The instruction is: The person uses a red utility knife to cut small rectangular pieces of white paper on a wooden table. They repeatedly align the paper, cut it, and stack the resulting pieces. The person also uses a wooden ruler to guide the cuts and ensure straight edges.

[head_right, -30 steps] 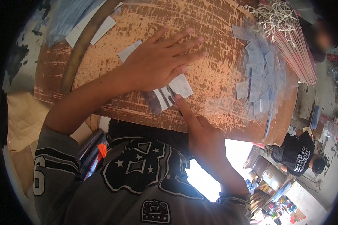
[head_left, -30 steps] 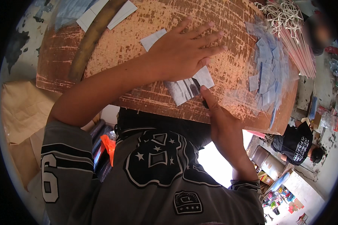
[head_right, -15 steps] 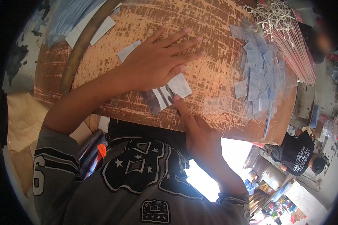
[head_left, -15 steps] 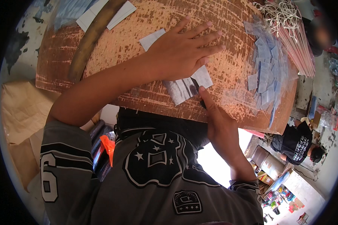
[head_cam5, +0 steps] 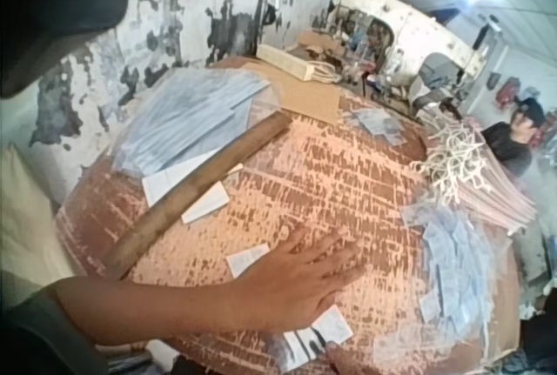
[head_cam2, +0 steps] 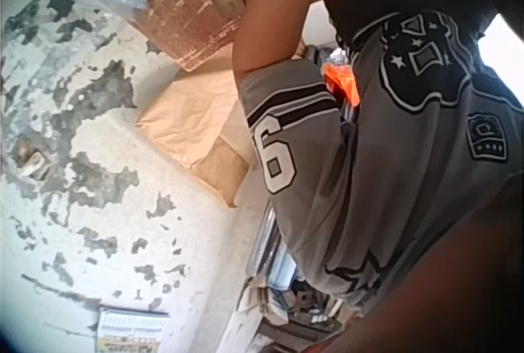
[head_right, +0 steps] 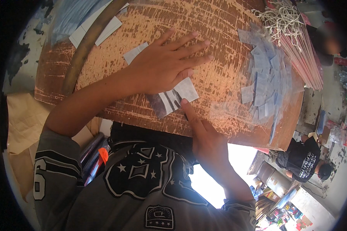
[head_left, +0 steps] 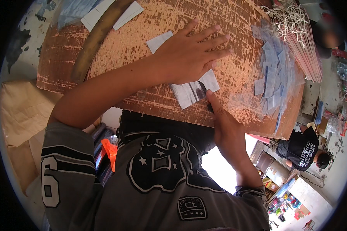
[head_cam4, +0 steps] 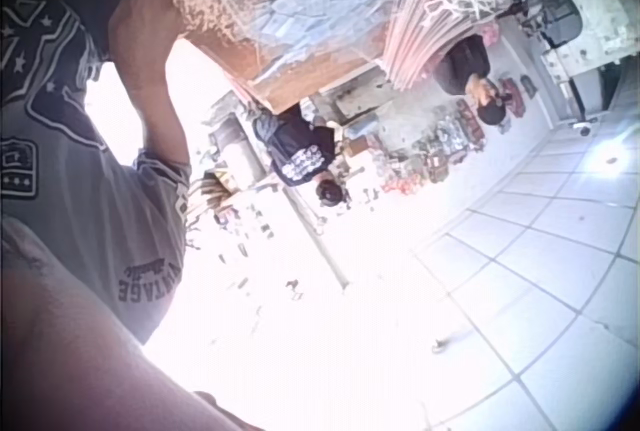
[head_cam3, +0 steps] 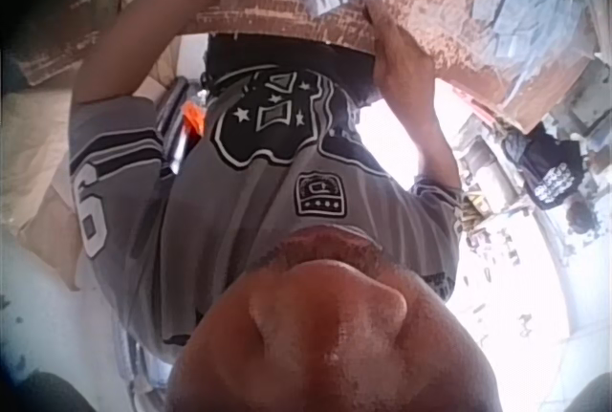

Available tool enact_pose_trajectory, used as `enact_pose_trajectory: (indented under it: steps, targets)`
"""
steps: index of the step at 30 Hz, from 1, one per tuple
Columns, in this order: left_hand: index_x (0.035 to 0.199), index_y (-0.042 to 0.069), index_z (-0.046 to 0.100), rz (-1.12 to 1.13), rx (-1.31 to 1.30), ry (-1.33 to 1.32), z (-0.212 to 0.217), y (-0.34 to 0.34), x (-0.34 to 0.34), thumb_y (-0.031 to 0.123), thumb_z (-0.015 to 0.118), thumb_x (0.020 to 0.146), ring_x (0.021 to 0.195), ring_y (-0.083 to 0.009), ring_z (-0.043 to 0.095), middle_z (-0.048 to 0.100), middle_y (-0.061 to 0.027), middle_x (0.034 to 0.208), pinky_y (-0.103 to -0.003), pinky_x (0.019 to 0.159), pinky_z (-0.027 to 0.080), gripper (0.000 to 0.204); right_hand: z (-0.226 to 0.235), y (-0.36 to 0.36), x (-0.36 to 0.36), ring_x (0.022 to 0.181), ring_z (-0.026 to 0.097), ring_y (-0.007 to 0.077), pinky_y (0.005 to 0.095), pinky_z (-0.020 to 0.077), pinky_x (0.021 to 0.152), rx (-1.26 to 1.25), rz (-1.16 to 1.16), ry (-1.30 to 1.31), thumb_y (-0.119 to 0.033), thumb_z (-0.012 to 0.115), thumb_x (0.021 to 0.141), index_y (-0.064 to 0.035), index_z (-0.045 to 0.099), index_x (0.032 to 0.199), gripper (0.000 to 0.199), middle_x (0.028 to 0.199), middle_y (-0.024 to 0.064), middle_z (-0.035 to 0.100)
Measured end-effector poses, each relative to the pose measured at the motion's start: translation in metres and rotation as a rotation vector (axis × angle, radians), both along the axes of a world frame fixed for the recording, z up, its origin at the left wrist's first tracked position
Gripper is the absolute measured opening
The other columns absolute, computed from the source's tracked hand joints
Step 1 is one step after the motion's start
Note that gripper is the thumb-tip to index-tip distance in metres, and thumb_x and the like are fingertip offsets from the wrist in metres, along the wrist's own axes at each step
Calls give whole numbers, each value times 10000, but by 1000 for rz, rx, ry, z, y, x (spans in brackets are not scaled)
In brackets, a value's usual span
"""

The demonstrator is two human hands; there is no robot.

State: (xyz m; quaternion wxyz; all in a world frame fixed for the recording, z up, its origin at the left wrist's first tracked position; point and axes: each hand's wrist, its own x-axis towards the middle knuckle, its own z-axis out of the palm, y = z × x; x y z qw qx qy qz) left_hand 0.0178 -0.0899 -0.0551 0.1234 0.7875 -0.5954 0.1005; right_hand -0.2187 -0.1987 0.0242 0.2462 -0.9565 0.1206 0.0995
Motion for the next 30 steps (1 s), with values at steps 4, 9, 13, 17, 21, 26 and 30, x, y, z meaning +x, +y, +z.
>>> enact_pose_trajectory:
  steps: [4, 9, 13, 17, 21, 26, 30]
  targets:
    - [1698, 342, 381, -5, 18, 17, 0, 0, 0, 431, 433, 1150, 1664, -249, 247, 320, 15, 1790, -593, 1355, 166, 558, 0, -1, -1, 1053, 767, 425, 467, 605, 899, -9, 9, -2, 85, 570, 1004, -222, 473, 1660, 731, 1232, 263, 750]
    - [1698, 342, 383, -8, 17, 24, 2, 0, 0, 422, 439, 1150, 1664, -247, 246, 314, 21, 1792, -594, 1355, 165, 557, -1, -2, -2, 1080, 765, 420, 462, 605, 926, 12, 1, -5, 97, 560, 1002, -214, 477, 1656, 729, 1265, 264, 744]
    - [1694, 341, 390, -5, 11, 26, 1, 0, 1, 419, 444, 1149, 1664, -246, 246, 318, 21, 1790, -595, 1353, 168, 554, -1, -1, -1, 1084, 765, 416, 457, 606, 937, 15, 1, -6, 96, 559, 1002, -211, 481, 1654, 725, 1275, 264, 743]
    - [1682, 338, 413, -12, -15, 32, -1, 0, 1, 422, 456, 1144, 1663, -241, 248, 328, 18, 1786, -596, 1353, 168, 547, 2, 0, 2, 1043, 774, 413, 461, 606, 883, 6, 1, 3, 84, 566, 1008, -210, 487, 1650, 711, 1227, 263, 752]
    - [1674, 335, 428, -7, -24, 18, 0, 0, 0, 415, 468, 1141, 1665, -236, 243, 334, 14, 1783, -589, 1358, 163, 540, 7, -2, 5, 838, 750, 387, 485, 579, 735, -26, 39, 9, 71, 587, 983, -243, 476, 1656, 751, 990, 218, 729]
    - [1685, 338, 409, -6, -6, 16, -1, 0, 0, 407, 478, 1137, 1669, -238, 234, 332, 10, 1784, -578, 1363, 157, 556, 15, -3, 10, 765, 739, 375, 476, 573, 729, -4, 50, -2, 51, 600, 1011, -225, 500, 1644, 698, 879, 215, 710]
    - [1698, 352, 377, 0, -4, 24, -1, -2, 0, 414, 462, 1142, 1670, -241, 232, 318, 17, 1790, -573, 1365, 149, 565, 17, -2, 4, 719, 726, 365, 490, 563, 669, -42, 54, 49, 38, 606, 992, -257, 451, 1667, 753, 833, 193, 685]
